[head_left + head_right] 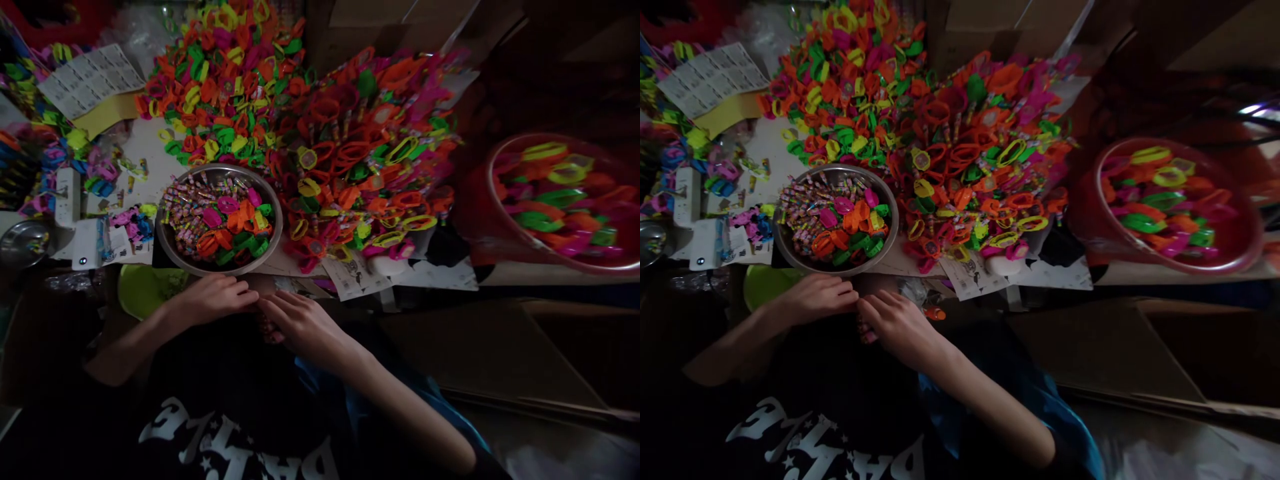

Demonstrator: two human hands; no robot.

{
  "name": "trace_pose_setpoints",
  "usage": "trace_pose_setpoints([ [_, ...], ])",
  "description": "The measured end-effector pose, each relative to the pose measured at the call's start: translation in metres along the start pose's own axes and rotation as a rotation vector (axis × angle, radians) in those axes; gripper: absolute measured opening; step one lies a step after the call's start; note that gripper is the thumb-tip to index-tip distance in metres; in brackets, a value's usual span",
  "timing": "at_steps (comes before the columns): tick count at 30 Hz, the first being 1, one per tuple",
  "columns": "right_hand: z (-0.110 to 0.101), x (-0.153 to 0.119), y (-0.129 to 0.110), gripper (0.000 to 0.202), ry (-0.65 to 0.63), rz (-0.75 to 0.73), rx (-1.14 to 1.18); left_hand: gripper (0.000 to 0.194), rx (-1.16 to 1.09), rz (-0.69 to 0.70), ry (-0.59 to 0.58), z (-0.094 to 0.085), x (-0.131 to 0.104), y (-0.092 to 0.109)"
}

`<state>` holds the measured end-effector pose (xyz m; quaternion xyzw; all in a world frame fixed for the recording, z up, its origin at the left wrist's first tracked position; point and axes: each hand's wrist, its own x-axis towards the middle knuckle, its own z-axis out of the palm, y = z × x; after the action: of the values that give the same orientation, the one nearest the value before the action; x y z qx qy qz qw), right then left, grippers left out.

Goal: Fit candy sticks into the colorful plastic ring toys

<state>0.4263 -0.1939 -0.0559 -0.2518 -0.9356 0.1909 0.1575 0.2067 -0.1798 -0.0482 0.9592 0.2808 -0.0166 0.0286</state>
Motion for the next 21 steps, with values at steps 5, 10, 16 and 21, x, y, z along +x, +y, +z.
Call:
trace_pose_setpoints([
  [5,0.002,0.002,0.002,0.018,-0.035,-0.009,0.097,0.017,-0.079,-0.003,-0.031,0.002,-0.001,-0.003],
  [10,0.011,0.000,0.006,0.013,-0.129,-0.011,0.265,0.018,-0.200,-0.005,-0.039,0.013,-0.005,0.002],
  [16,0.025,-0.001,0.003,0.018,-0.186,0.150,0.276,0.015,-0.260,-0.080,-0.055,0.012,-0.010,0.009],
  [21,0.015,-0.001,-0.006,0.026,-0.296,0.195,0.235,0.014,-0.243,-0.075,0.046,0.004,-0.019,0.018],
])
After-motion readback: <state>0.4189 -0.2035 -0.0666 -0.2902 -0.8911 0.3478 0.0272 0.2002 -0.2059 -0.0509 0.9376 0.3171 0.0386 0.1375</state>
